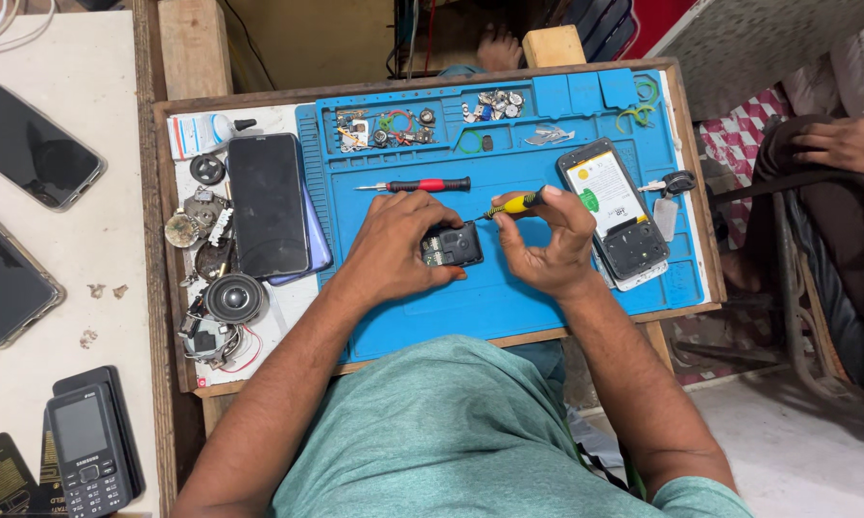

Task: The person disassembles a mobile phone, removes the motherboard, and uses a screwdriver to adjust a small component on the phone's frame. They then reassemble the phone by placing the motherboard back and securing the back cover with screws.

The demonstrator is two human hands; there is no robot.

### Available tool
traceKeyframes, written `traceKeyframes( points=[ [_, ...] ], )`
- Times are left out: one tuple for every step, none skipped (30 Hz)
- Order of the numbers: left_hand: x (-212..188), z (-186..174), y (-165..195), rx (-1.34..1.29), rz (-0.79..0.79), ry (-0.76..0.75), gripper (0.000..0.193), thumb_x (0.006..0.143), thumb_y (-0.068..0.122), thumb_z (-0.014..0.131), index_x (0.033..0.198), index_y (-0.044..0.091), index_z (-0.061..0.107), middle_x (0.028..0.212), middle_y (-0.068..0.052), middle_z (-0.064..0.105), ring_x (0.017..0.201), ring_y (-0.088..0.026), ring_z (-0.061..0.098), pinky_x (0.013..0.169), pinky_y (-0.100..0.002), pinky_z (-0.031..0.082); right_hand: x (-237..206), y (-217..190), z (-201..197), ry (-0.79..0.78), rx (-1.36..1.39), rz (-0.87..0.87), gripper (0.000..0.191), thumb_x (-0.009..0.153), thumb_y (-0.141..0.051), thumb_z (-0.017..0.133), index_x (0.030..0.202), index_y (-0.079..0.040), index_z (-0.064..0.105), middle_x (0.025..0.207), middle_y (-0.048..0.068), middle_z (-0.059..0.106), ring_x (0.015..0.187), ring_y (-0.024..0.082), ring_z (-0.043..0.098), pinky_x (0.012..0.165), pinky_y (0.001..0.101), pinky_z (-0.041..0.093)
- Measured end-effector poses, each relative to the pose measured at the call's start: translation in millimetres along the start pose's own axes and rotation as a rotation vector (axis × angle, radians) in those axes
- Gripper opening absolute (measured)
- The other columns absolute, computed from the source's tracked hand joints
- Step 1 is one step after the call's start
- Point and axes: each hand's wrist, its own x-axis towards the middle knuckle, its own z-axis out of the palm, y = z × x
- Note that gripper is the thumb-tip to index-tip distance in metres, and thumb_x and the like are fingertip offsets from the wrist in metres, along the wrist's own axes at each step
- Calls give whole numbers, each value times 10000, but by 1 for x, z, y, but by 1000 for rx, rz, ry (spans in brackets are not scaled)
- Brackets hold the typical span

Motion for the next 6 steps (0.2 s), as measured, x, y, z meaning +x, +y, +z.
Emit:
traceKeyframes(
  points=[
    [0,0,0,-3,3,2,614,550,348,964,1082,135,742,1069,-47,676,1059,-273,603,949,-416,400,0,0,0,-3,0,-11,720,936,156,707,1419,-95,237,1098,197,635,982,292,761,848,356,674],
    [0,0,-1,-6,5,4,613,549,349,963,1080,136,742,1069,-46,677,1058,-271,603,948,-417,400,0,1,2,-12,-6,-18,721,938,153,709,1421,-97,235,1104,196,635,985,291,761,846,355,675],
    [-1,0,-2,-6,-1,-3,613,553,351,963,1083,136,742,1066,-46,677,1058,-269,603,952,-417,399,-1,2,2,-22,-11,-24,723,940,150,710,1423,-99,234,1110,196,635,987,291,761,845,355,676],
    [-1,-1,-3,-6,-6,-11,613,557,353,964,1086,137,742,1062,-46,677,1058,-267,603,957,-418,399,-1,2,3,-31,-16,-31,724,943,147,712,1425,-101,232,1116,195,635,989,290,761,843,354,678],
    [-1,-1,-4,-6,-11,-18,613,561,356,965,1089,137,742,1058,-46,678,1057,-265,604,962,-419,398,-2,3,3,-32,-10,-29,722,947,146,714,1428,-104,238,1135,192,623,995,293,763,847,360,664],
    [-1,-1,-3,-2,-16,-25,619,564,359,965,1098,140,743,1061,-51,678,1062,-269,601,963,-417,398,-3,4,3,-32,-4,-27,719,951,145,716,1431,-107,243,1153,189,611,1001,296,764,850,365,650]
  ],
)
